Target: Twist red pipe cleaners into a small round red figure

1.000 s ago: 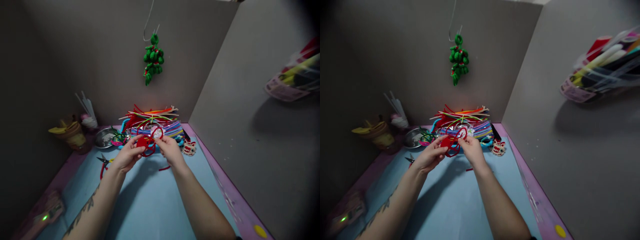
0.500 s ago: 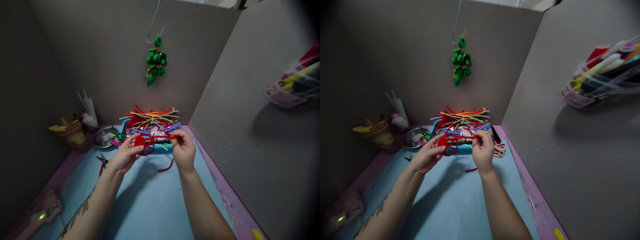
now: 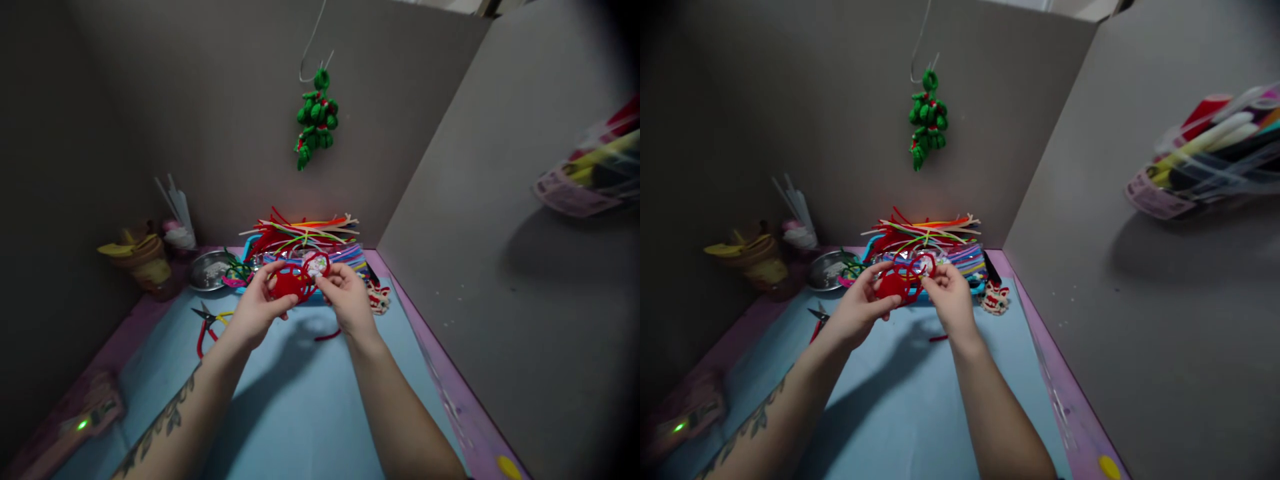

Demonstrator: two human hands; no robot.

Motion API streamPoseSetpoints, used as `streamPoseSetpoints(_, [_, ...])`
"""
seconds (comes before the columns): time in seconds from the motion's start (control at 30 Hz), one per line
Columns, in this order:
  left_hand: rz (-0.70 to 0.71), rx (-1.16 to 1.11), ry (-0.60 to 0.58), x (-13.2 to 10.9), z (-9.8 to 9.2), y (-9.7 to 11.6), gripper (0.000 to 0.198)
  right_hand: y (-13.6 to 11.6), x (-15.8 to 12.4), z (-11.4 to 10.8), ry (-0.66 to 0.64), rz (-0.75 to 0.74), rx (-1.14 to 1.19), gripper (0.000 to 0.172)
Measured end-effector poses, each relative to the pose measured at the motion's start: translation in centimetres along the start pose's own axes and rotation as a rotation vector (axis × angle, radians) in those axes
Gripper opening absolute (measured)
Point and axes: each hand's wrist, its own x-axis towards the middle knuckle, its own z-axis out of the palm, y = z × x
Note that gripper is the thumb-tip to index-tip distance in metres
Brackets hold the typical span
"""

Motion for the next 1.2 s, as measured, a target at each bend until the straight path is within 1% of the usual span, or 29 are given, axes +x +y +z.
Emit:
streamPoseSetpoints(0.1, [0.036, 0.034, -0.015, 0.0, 0.2, -0.2, 0.072, 0.4, -0.3, 0.7, -0.009, 0.049, 0.006, 0.028])
streamPoseSetpoints(0.2, [0.025, 0.026, -0.024, 0.2, 0.0, -0.3, 0.074, 0.3, -0.5, 1.1, -0.053, 0.077, -0.046, 0.028])
streamPoseSetpoints(0.27, [-0.017, -0.011, -0.045, 0.5, -0.3, -0.3, 0.075, 0.1, -0.6, 1.1, -0.098, 0.099, -0.081, 0.027])
streamPoseSetpoints(0.33, [-0.093, -0.066, -0.062, 0.7, -0.7, -0.4, 0.076, 0.0, -0.5, 0.9, -0.130, 0.102, -0.085, 0.025])
streamPoseSetpoints(0.4, [-0.165, -0.117, -0.060, 1.0, -1.0, -0.5, 0.076, 0.0, -0.4, 0.7, -0.124, 0.062, -0.060, 0.024])
streamPoseSetpoints(0.47, [-0.194, -0.153, -0.056, 1.2, -1.2, -0.6, 0.075, 0.1, -0.2, 0.4, -0.118, 0.011, -0.030, 0.023])
streamPoseSetpoints(0.53, [-0.199, -0.158, -0.070, 1.3, -1.3, -0.9, 0.074, 0.4, 0.1, 0.2, -0.129, 0.002, -0.016, 0.023])
streamPoseSetpoints(0.63, [-0.186, -0.121, -0.086, 1.4, -1.3, -1.2, 0.074, 1.0, 0.4, 0.1, -0.149, 0.041, 0.004, 0.025])
streamPoseSetpoints(0.83, [-0.118, -0.122, -0.048, 1.6, -1.3, -1.5, 0.076, 1.8, 0.7, 0.1, -0.147, 0.036, 0.013, 0.026])
streamPoseSetpoints(0.97, [-0.119, -0.171, -0.046, 1.5, -1.0, -1.3, 0.074, 1.7, 0.7, 0.2, -0.140, 0.030, -0.005, 0.025])
streamPoseSetpoints(1.1, [-0.125, -0.205, -0.017, 1.3, -0.6, -1.1, 0.072, 1.8, 0.7, 0.5, -0.112, 0.010, -0.088, 0.023])
streamPoseSetpoints(1.17, [-0.131, -0.221, 0.020, 1.4, -0.5, -1.2, 0.074, 2.0, 0.6, 0.7, -0.039, -0.037, -0.151, 0.028])
streamPoseSetpoints(1.2, [-0.129, -0.231, 0.047, 1.5, -0.5, -1.2, 0.074, 2.0, 0.4, 0.9, 0.032, -0.077, -0.185, 0.033])
